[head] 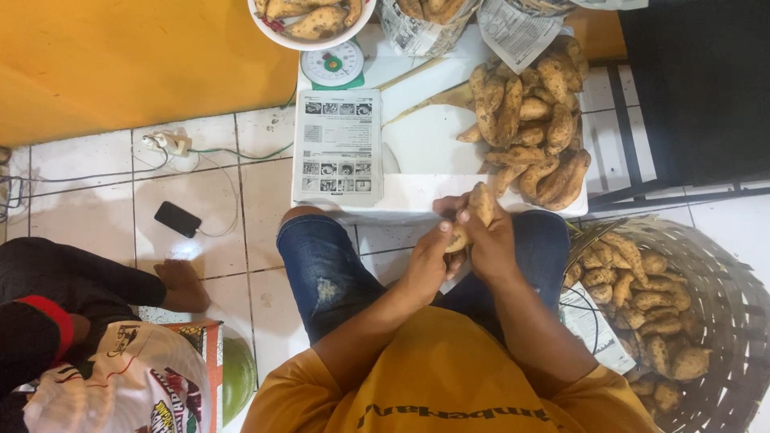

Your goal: A person is manually cleaning, inspecting, and sorting sweet potatoes, removing small parts by hand and placing them into bowls and baskets.

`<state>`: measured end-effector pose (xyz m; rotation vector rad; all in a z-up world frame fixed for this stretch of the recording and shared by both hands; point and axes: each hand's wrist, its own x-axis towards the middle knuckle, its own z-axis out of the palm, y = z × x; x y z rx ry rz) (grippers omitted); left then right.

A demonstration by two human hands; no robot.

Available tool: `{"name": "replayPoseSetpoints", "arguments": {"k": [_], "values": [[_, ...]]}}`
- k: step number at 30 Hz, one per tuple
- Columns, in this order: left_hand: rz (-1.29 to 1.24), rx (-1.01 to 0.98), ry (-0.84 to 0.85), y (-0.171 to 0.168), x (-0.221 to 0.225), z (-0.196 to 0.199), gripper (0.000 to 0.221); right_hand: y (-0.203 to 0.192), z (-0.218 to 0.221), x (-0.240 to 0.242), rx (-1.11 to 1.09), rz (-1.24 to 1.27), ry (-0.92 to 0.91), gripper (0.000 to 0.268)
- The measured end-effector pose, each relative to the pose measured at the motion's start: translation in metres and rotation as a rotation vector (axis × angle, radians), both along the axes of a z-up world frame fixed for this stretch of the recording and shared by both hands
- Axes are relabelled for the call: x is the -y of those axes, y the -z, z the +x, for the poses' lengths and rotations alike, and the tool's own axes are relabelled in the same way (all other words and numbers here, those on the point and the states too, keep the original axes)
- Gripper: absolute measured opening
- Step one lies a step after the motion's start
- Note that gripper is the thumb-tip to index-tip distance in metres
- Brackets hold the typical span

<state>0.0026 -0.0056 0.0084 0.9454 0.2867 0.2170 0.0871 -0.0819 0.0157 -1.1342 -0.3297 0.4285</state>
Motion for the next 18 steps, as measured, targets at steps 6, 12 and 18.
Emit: {"name": "replayPoseSetpoints", "arguments": {"k": [6, 12, 18], "values": [[0.365, -0.234, -0.048, 0.036, -0.006, 0.008, 0.050, -0.016, -0.009, -0.003, 0.035, -0.095, 0.088, 0.016], [0.362, -0.145, -0.308, 0.027, -0.008, 0.010, 0.023, 0.014, 0.001, 0.012, 0.142, -0.296, 0.205, 0.023], [0.584, 0.017, -0.269, 0.009, -0.012, 0.014, 0.033, 0.018, -0.003, 0.011, 0.431, -0.512, 0.259, 0.027]]}}
